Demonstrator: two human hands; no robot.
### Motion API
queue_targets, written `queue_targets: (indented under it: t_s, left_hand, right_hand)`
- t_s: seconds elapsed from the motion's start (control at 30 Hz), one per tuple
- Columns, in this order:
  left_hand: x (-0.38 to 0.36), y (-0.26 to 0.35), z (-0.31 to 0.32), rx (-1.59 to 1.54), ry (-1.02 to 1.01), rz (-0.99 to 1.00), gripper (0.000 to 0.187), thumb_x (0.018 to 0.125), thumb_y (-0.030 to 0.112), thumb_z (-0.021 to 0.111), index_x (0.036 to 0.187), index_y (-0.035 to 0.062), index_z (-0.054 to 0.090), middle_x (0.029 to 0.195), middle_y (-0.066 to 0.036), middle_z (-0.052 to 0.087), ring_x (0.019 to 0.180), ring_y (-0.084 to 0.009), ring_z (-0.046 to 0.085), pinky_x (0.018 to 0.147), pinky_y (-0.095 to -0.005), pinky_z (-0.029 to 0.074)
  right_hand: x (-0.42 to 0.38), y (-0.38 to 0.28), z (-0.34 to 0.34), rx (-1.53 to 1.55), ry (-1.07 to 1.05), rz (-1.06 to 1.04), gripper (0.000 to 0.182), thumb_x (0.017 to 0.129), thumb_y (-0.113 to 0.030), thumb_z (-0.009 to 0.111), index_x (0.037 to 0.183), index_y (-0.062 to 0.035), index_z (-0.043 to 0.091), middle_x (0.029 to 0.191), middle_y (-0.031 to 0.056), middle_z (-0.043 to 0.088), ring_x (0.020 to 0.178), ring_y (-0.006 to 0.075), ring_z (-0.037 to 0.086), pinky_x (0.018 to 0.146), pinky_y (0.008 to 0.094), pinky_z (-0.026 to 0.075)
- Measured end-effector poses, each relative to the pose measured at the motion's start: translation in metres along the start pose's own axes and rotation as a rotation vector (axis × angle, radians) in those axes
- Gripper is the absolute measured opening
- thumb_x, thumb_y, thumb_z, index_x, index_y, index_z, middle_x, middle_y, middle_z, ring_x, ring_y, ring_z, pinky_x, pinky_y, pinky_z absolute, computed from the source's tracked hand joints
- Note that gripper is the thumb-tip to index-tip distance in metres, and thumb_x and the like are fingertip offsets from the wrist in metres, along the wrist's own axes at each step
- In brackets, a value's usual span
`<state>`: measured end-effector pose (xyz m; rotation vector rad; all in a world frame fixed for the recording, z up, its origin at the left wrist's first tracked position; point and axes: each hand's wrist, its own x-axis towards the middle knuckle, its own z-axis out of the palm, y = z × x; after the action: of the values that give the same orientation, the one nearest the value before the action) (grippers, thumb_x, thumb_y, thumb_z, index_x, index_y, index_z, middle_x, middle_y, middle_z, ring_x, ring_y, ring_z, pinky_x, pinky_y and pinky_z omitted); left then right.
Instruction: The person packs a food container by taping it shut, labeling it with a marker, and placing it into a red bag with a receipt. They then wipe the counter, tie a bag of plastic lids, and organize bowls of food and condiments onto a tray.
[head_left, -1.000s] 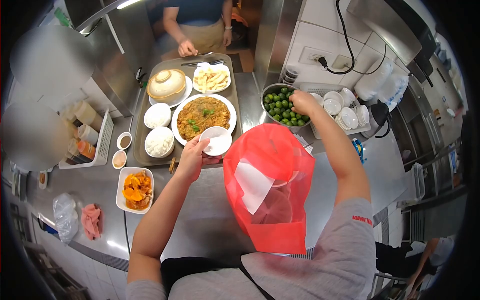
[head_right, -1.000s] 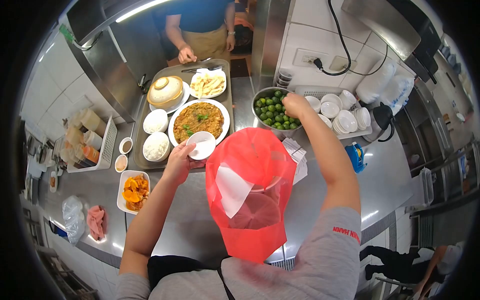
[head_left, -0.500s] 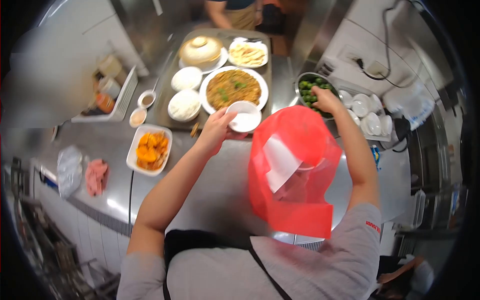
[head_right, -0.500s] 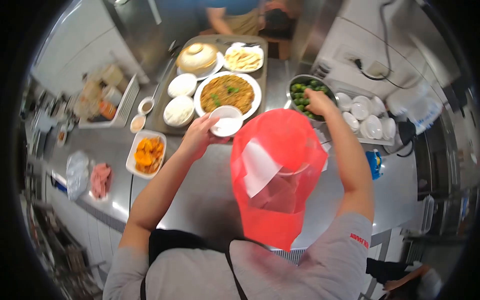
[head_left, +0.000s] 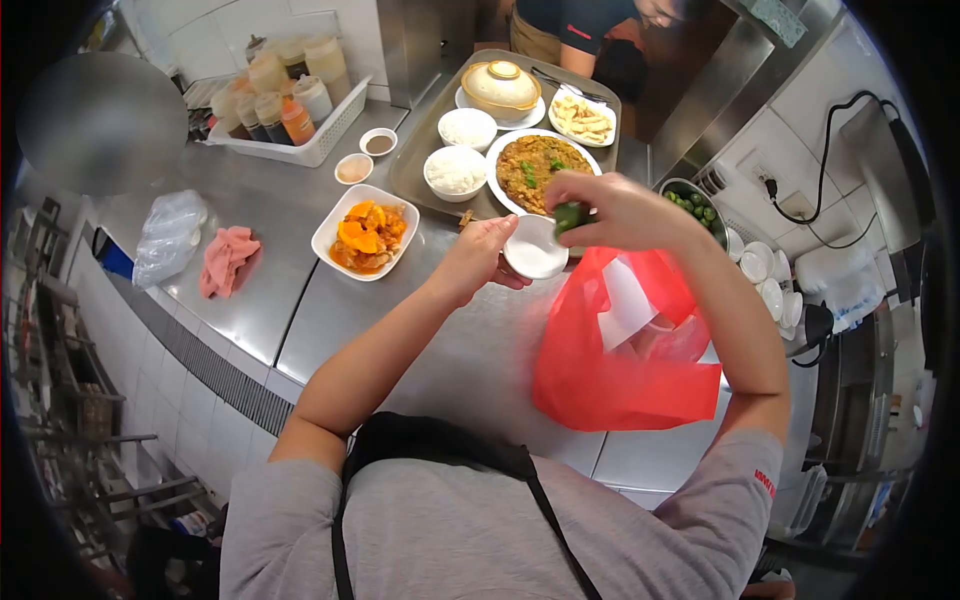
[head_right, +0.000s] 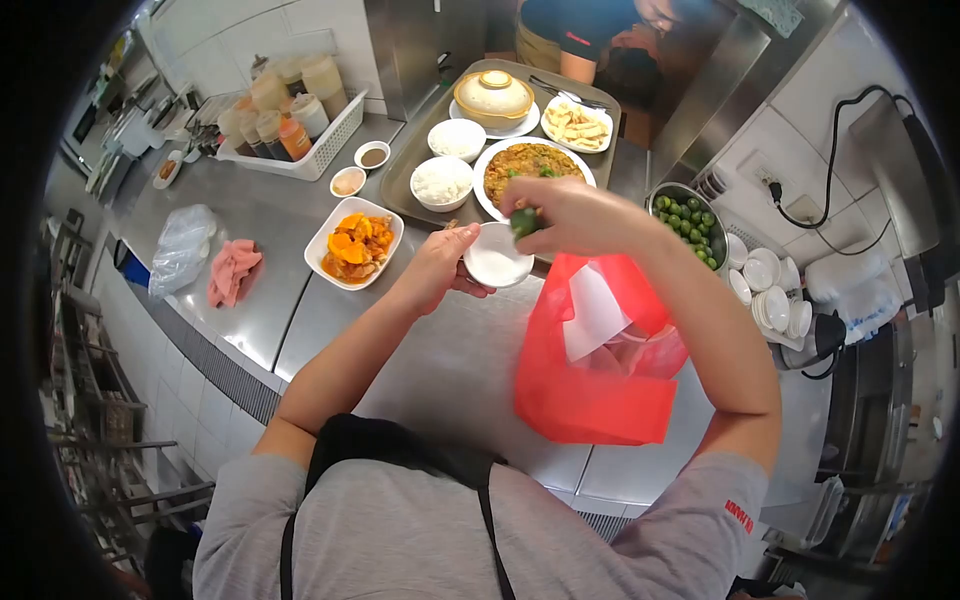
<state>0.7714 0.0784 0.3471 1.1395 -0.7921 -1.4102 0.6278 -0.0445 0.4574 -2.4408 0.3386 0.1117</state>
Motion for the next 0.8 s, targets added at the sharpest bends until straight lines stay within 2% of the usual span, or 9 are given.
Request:
queue_targets:
  t_s: [0.03, 0.1, 0.13, 0.3, 0.4, 0.5, 0.53, 0.63, 0.8]
  left_hand:
    - [-0.007, 0.002, -0.001, 0.010, 0.007, 0.002, 0.042, 0.092, 0.035, 0.034, 0.110, -0.0016, 0.046, 0.085, -0.014, 0.061, 0.065, -0.0202, 0.063, 0.054, -0.0286, 0.054]
    - [-0.021, 0.004, -0.007, -0.014, 0.027, 0.034, 0.043, 0.091, 0.035, 0.034, 0.109, -0.0016, 0.047, 0.085, -0.014, 0.061, 0.064, -0.0201, 0.063, 0.055, -0.0285, 0.054]
    - [-0.028, 0.004, -0.011, -0.030, 0.038, 0.056, 0.044, 0.091, 0.036, 0.034, 0.108, -0.0015, 0.048, 0.084, -0.014, 0.061, 0.064, -0.0200, 0.063, 0.055, -0.0284, 0.054]
    - [-0.063, 0.001, -0.034, -0.034, 0.139, 0.038, 0.044, 0.091, 0.038, 0.035, 0.105, -0.0011, 0.050, 0.082, -0.013, 0.061, 0.063, -0.0200, 0.063, 0.055, -0.0286, 0.054]
    - [-0.081, -0.003, -0.047, -0.064, 0.147, 0.032, 0.044, 0.091, 0.038, 0.035, 0.104, -0.0013, 0.050, 0.080, -0.013, 0.061, 0.063, -0.0197, 0.063, 0.054, -0.0283, 0.053]
    - [-0.097, -0.005, -0.059, -0.083, 0.148, 0.035, 0.042, 0.091, 0.035, 0.035, 0.103, -0.0022, 0.050, 0.082, -0.013, 0.061, 0.064, -0.0197, 0.063, 0.053, -0.0284, 0.054]
    - [-0.101, -0.005, -0.063, -0.082, 0.145, 0.034, 0.042, 0.091, 0.035, 0.035, 0.103, -0.0022, 0.050, 0.082, -0.013, 0.061, 0.064, -0.0197, 0.063, 0.053, -0.0284, 0.054]
    - [-0.107, -0.003, -0.077, -0.130, 0.144, 0.055, 0.043, 0.092, 0.034, 0.034, 0.108, -0.0030, 0.049, 0.086, -0.014, 0.060, 0.064, -0.0221, 0.063, 0.054, -0.0283, 0.055]
    - [-0.107, 0.007, -0.109, -0.117, 0.098, 0.108, 0.040, 0.091, 0.033, 0.038, 0.111, -0.0004, 0.048, 0.093, -0.010, 0.060, 0.075, -0.0177, 0.063, 0.060, -0.0274, 0.055]
  right_hand:
    - [0.010, -0.007, 0.007, -0.124, -0.050, -0.021, 0.034, 0.068, -0.007, 0.067, 0.098, -0.0049, 0.050, 0.085, 0.0085, 0.058, 0.075, 0.0175, 0.056, 0.065, 0.0300, 0.046]
    - [0.023, -0.024, 0.020, -0.057, -0.137, -0.007, 0.040, 0.069, -0.014, 0.065, 0.105, -0.0064, 0.050, 0.082, 0.0100, 0.059, 0.077, 0.0230, 0.058, 0.069, 0.0336, 0.045]
    - [0.029, -0.028, 0.024, -0.098, -0.117, -0.113, 0.040, 0.070, -0.015, 0.064, 0.107, -0.0070, 0.052, 0.086, 0.0110, 0.060, 0.082, 0.0232, 0.058, 0.073, 0.0331, 0.046]
    - [0.045, -0.055, 0.027, -0.156, -0.035, -0.188, 0.027, 0.074, -0.013, 0.059, 0.101, -0.0063, 0.057, 0.091, 0.0117, 0.061, 0.085, 0.0226, 0.059, 0.076, 0.0336, 0.045]
    - [0.048, -0.062, 0.033, -0.209, -0.039, -0.061, 0.021, 0.079, -0.017, 0.052, 0.091, -0.0036, 0.062, 0.075, 0.0123, 0.062, 0.076, 0.0193, 0.060, 0.071, 0.0314, 0.045]
    - [0.049, -0.067, 0.040, -0.093, -0.158, 0.120, 0.021, 0.082, -0.012, 0.049, 0.096, -0.0010, 0.060, 0.073, 0.0091, 0.061, 0.067, 0.0132, 0.057, 0.064, 0.0285, 0.046]
    - [0.048, -0.070, 0.043, -0.141, -0.141, 0.079, 0.022, 0.081, -0.016, 0.048, 0.092, -0.0028, 0.062, 0.071, 0.0102, 0.062, 0.067, 0.0176, 0.061, 0.065, 0.0315, 0.047]
    - [0.047, -0.093, 0.045, -0.222, -0.186, 0.123, 0.021, 0.080, -0.014, 0.049, 0.092, -0.0027, 0.062, 0.071, 0.0109, 0.062, 0.067, 0.0194, 0.060, 0.065, 0.0321, 0.047]
    - [0.064, -0.111, 0.048, -0.297, -0.165, 0.133, 0.020, 0.078, -0.014, 0.052, 0.091, -0.0026, 0.062, 0.072, 0.0116, 0.062, 0.067, 0.0230, 0.060, 0.064, 0.0327, 0.046]
